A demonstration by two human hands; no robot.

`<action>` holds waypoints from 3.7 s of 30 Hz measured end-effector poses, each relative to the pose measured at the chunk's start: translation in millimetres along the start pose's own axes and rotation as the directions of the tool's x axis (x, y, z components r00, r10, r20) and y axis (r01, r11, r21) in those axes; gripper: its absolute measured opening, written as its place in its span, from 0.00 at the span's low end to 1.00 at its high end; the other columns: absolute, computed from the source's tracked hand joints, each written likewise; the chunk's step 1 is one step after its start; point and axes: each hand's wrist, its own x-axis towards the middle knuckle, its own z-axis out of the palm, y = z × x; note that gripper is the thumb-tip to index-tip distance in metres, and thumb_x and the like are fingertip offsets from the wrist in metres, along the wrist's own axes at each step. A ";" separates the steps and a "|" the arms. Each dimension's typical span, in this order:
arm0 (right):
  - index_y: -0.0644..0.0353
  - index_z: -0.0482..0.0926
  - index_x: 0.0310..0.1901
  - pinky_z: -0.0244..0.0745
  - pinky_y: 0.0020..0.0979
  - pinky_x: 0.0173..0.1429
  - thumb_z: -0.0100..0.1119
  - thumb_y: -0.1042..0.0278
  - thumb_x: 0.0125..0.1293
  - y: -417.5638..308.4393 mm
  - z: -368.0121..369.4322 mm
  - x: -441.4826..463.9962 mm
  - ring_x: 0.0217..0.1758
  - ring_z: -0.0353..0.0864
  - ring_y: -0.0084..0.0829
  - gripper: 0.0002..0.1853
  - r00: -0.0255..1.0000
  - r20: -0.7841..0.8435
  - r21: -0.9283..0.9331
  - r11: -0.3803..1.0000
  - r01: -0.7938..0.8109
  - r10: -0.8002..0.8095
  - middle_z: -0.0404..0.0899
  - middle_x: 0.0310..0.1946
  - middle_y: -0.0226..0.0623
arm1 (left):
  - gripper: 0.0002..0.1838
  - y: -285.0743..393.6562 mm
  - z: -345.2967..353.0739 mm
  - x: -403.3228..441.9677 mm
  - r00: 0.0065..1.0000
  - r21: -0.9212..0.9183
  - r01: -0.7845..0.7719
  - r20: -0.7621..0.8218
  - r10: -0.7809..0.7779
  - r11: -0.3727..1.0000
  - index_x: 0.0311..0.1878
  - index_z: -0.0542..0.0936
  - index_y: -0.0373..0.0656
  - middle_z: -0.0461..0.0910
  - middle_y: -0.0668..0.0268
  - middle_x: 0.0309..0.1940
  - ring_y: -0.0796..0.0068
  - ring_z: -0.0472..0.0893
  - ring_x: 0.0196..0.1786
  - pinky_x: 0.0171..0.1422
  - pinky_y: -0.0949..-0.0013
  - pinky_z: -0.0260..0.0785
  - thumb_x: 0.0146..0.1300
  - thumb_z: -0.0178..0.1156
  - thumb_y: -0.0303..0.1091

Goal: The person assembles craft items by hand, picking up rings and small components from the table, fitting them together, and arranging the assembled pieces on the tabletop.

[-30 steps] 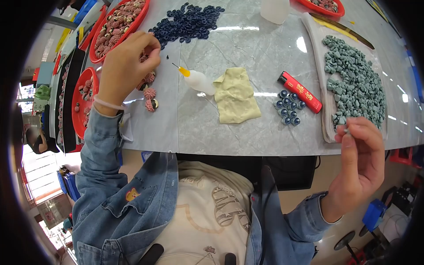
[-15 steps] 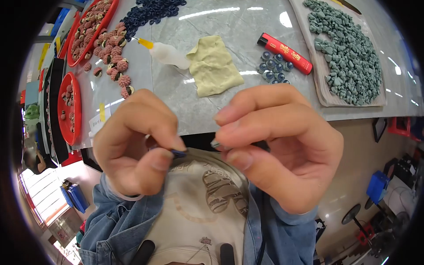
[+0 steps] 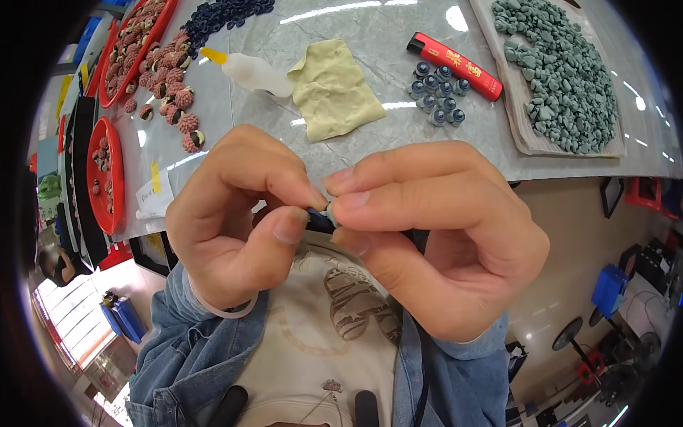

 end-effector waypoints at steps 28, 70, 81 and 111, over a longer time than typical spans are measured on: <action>0.64 0.74 0.38 0.67 0.24 0.41 0.57 0.79 0.52 16.8 -1.2 2.2 0.37 0.72 0.28 0.10 0.968 -0.240 0.221 0.975 -0.018 0.072 0.72 0.36 0.39 | 0.11 -8.0 -3.8 4.3 0.966 0.160 -0.244 -0.045 0.254 0.956 0.35 0.74 0.37 0.73 0.58 0.33 0.75 0.74 0.30 0.29 0.80 0.64 0.46 0.59 0.16; 0.62 0.77 0.35 0.66 0.24 0.46 0.55 0.79 0.53 21.4 -104.4 34.9 0.40 0.74 0.27 0.07 0.970 -0.226 -0.918 0.353 -0.180 -0.093 0.76 0.36 0.35 | 0.09 14.0 -94.9 11.3 0.962 0.704 -0.134 -0.075 0.261 0.697 0.34 0.77 0.36 0.77 0.65 0.29 0.82 0.72 0.28 0.27 0.81 0.59 0.48 0.55 0.15; 0.64 0.77 0.38 0.67 0.22 0.44 0.54 0.81 0.54 15.6 -108.8 29.2 0.38 0.74 0.23 0.09 0.940 -0.244 -0.839 0.537 -0.082 -0.238 0.75 0.35 0.32 | 0.05 -30.7 -133.2 56.7 0.983 0.858 -0.069 -0.029 0.183 0.508 0.35 0.76 0.38 0.75 0.73 0.26 0.87 0.67 0.25 0.28 0.83 0.57 0.55 0.55 0.26; 0.69 0.73 0.42 0.67 0.22 0.42 0.50 0.79 0.58 -16.8 -108.6 -20.5 0.37 0.73 0.25 0.10 0.885 -0.462 -0.375 0.916 -0.141 -0.053 0.74 0.42 0.42 | 0.07 27.5 -96.2 -4.5 0.944 0.817 -0.241 0.072 0.322 0.523 0.34 0.71 0.35 0.71 0.60 0.33 0.73 0.71 0.33 0.36 0.77 0.62 0.55 0.49 0.29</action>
